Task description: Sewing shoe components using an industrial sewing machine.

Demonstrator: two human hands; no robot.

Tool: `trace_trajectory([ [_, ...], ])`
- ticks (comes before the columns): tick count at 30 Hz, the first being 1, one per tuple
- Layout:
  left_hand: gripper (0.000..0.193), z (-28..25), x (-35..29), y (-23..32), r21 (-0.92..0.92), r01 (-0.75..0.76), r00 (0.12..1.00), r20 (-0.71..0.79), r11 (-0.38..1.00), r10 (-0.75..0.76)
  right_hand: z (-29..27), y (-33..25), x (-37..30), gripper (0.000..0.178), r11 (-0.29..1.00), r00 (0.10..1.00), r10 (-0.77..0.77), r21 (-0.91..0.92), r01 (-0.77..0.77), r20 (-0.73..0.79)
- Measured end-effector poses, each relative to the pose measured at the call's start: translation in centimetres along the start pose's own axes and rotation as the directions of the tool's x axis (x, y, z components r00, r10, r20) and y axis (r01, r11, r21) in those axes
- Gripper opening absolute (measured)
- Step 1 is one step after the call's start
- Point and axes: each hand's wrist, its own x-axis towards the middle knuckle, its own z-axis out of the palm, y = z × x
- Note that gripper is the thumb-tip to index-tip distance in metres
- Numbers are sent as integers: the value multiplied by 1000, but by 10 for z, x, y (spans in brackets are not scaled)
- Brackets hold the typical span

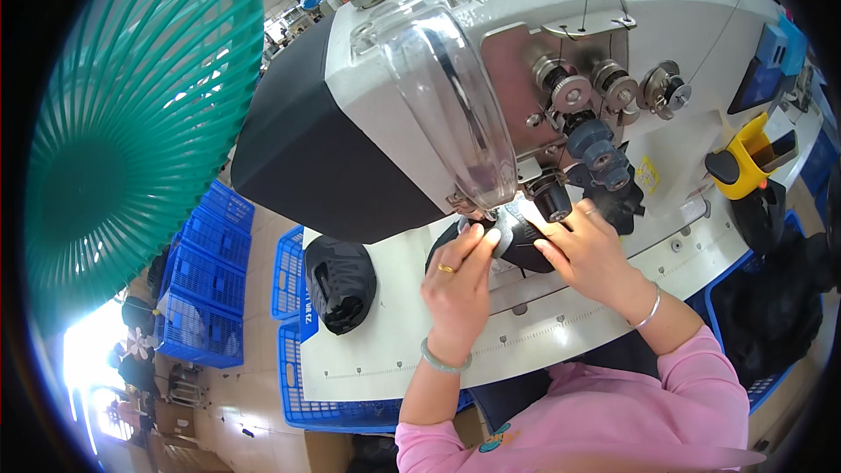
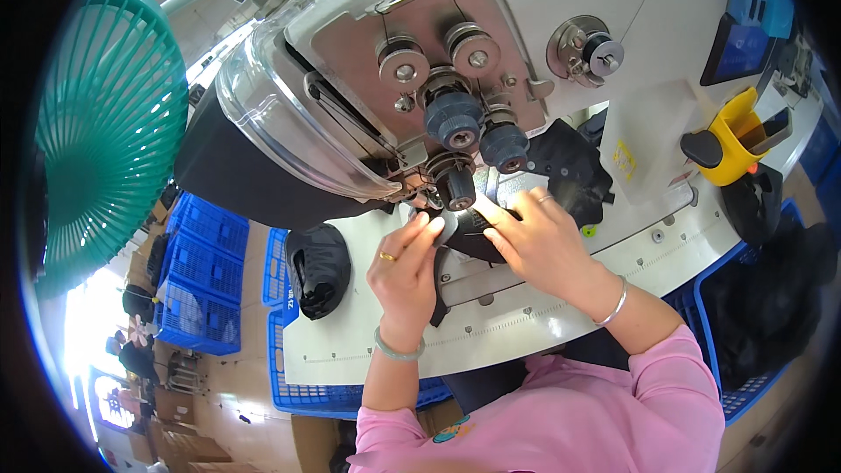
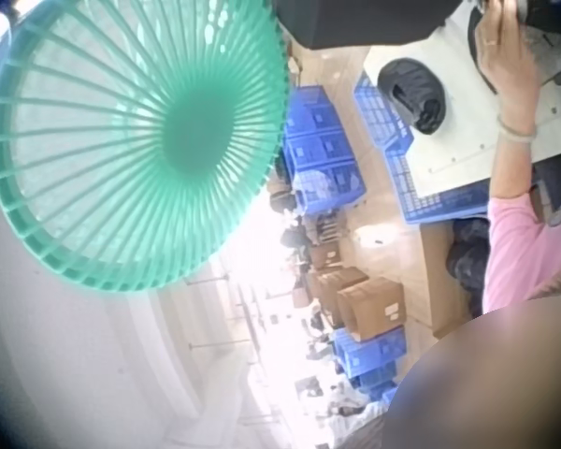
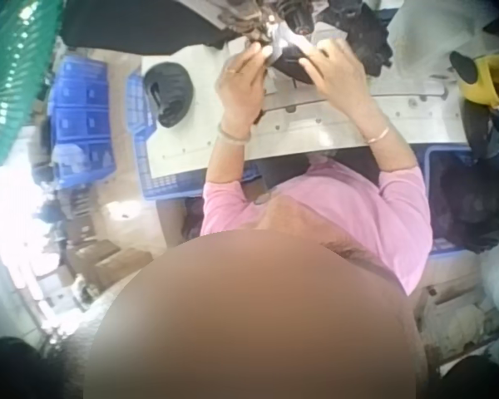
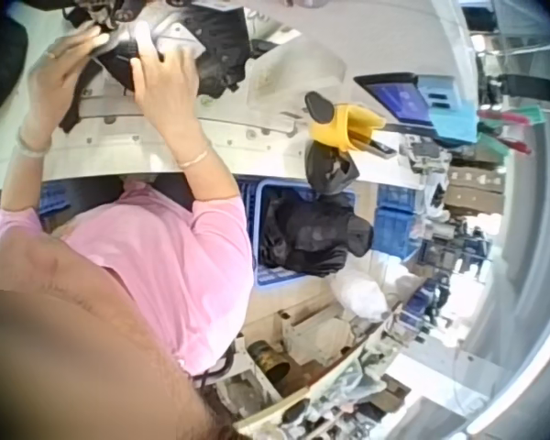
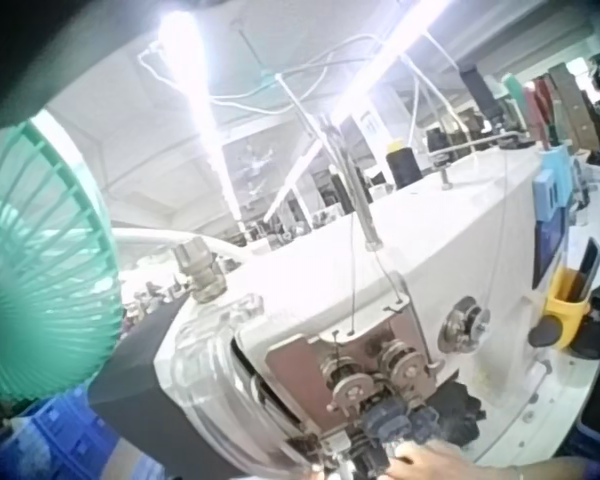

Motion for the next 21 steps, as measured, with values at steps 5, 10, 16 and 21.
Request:
trace_trajectory([
  [5, 33, 4, -2, 6, -36, 85, 995, -50, 996, -87, 1, -4, 2, 43, 999, 999, -30, 29, 31, -40],
  [10, 29, 2, -1, 2, 75, -45, 997, -51, 996, 49, 1, -10, 1, 44, 997, 999, -27, 76, 30, -37],
  [16, 29, 3, -1, -4, 65, -80, 996, -32, 995, 83, 8, -18, -2, 46, 994, 999, 45, 102, -41, -31],
  [21, 30, 5, 1, -13, 24, -127, 992, -11, 992, 127, 11, -23, -3, 42, 994, 996, 90, 55, -91, 21],
])
